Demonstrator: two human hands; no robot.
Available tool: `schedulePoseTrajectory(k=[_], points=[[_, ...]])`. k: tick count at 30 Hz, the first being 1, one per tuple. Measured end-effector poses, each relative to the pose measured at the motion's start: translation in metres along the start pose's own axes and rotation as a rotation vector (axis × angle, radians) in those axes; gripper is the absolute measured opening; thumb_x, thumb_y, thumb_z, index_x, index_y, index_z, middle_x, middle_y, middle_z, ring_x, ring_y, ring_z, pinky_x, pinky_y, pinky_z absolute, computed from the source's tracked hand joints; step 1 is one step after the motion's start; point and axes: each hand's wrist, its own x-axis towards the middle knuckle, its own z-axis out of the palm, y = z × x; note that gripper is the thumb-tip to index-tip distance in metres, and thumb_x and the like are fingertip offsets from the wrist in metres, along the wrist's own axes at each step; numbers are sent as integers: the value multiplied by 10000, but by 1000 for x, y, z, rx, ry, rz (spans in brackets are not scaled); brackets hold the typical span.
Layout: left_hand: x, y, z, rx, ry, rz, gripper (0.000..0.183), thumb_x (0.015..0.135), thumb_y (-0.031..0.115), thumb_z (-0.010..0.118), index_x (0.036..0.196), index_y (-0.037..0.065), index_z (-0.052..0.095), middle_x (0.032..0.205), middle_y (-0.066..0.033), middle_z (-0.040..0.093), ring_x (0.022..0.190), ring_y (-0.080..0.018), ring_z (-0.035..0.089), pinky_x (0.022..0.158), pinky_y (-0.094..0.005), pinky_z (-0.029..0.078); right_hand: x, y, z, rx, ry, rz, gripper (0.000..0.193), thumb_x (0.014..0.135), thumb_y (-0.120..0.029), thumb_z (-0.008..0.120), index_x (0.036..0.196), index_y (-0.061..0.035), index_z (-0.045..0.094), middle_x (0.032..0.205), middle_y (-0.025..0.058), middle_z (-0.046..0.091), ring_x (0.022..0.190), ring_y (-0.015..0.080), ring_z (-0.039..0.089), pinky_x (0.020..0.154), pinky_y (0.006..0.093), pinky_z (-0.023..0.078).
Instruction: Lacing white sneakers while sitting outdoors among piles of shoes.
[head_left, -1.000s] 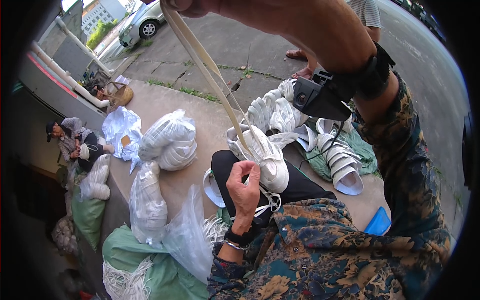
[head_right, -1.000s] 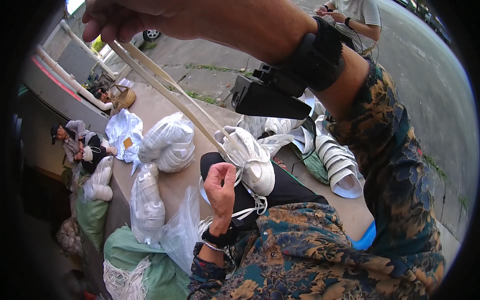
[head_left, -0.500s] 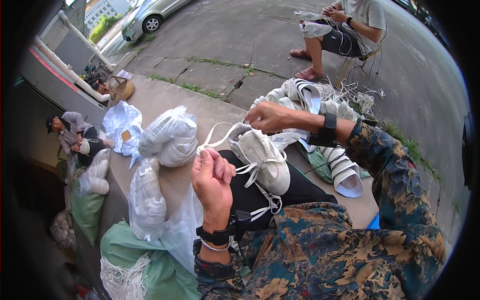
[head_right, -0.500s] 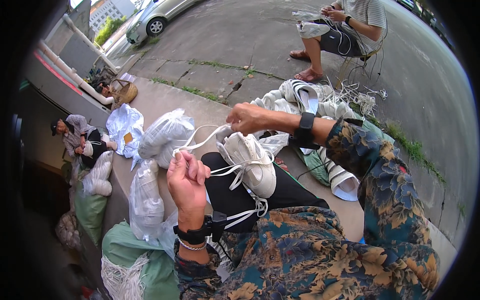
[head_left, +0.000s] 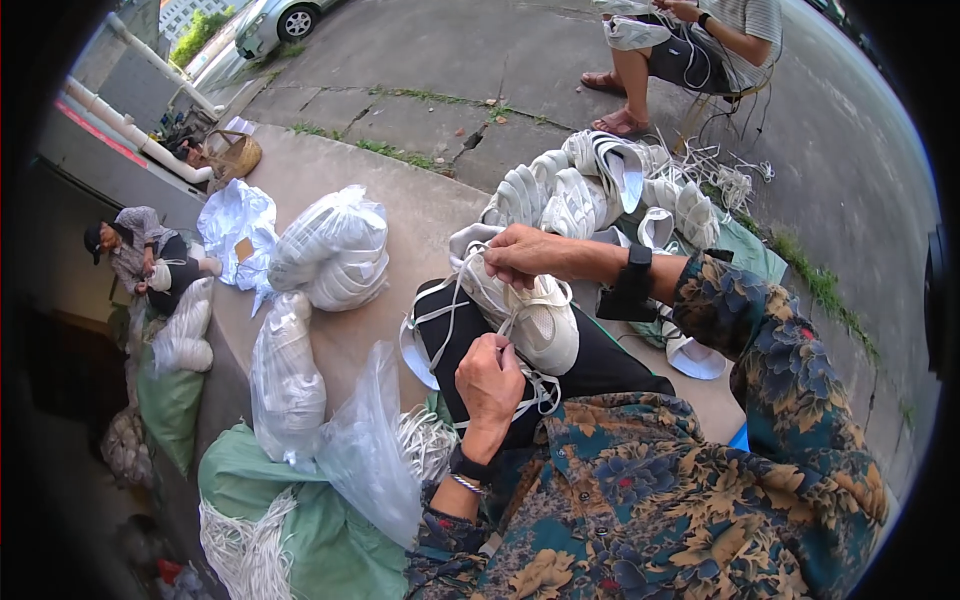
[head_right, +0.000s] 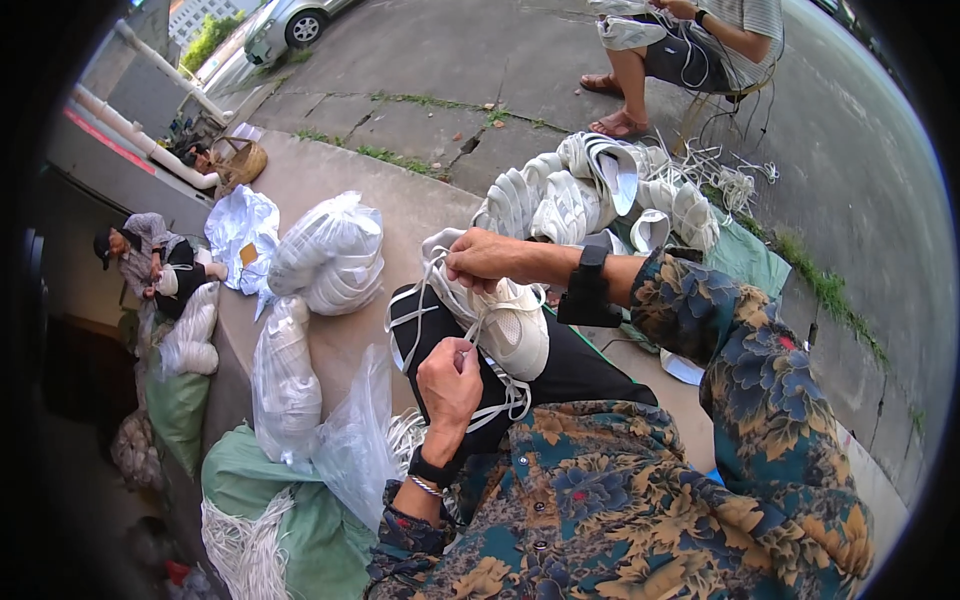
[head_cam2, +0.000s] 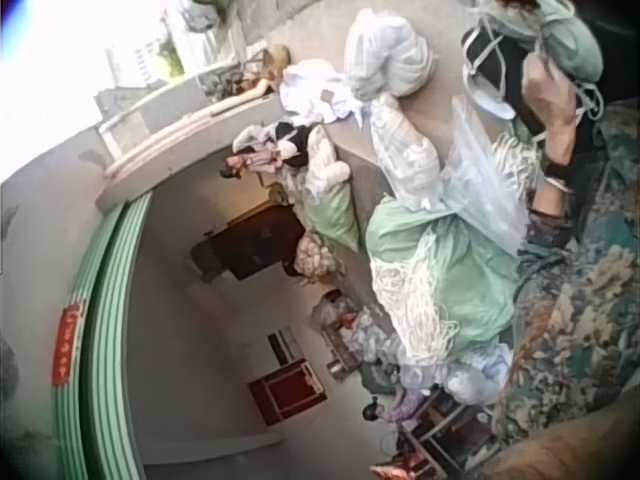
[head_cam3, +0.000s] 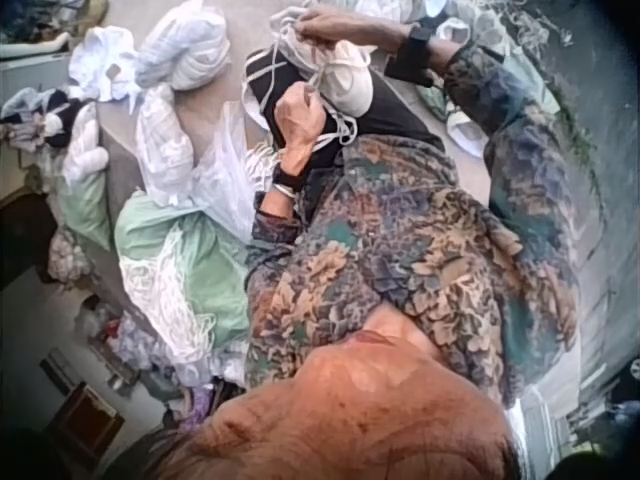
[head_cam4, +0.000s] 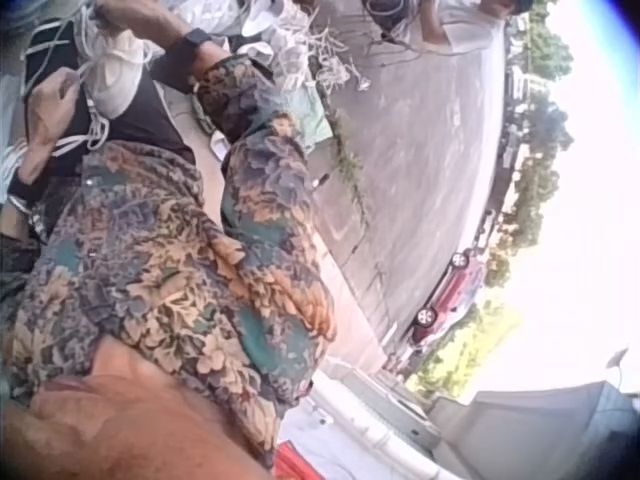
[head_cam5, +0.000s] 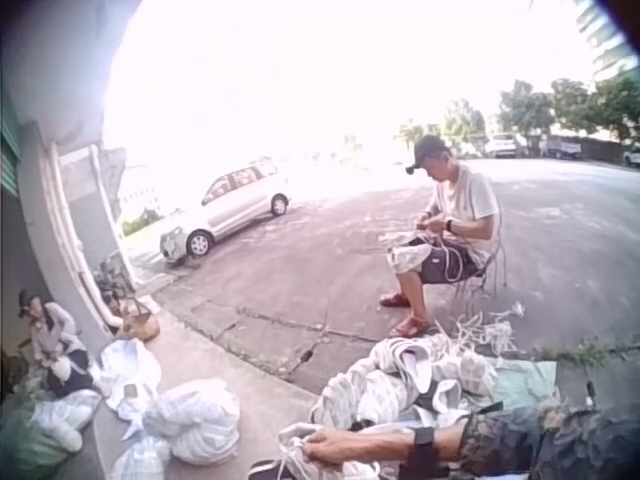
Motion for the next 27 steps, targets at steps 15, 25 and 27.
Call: schedulePoseTrajectory(k=[15,25,27], points=[[12,-4,21,360,34,-150,135,735,114,509,673,-1,546,657,-232,597,635,-388,613,580,-452,489,0,7,-7,195,79,46,218,885,-212,461,770,-55,559,596,-19,507,480,76,491,437,220,421],[-20,-13,16,-885,228,-670,267,884,241,389,914,-4,489,524,-89,512,357,-157,473,319,-234,376,4,3,0,107,113,76,215,869,-206,456,763,-58,570,603,-16,528,471,78,509,417,218,425],[-28,-15,17,-1034,246,-728,326,879,278,389,986,-15,486,569,-115,530,398,-182,508,355,-251,414,4,3,0,100,114,86,211,867,-202,454,764,-58,569,602,-16,527,468,78,508,414,218,424]])
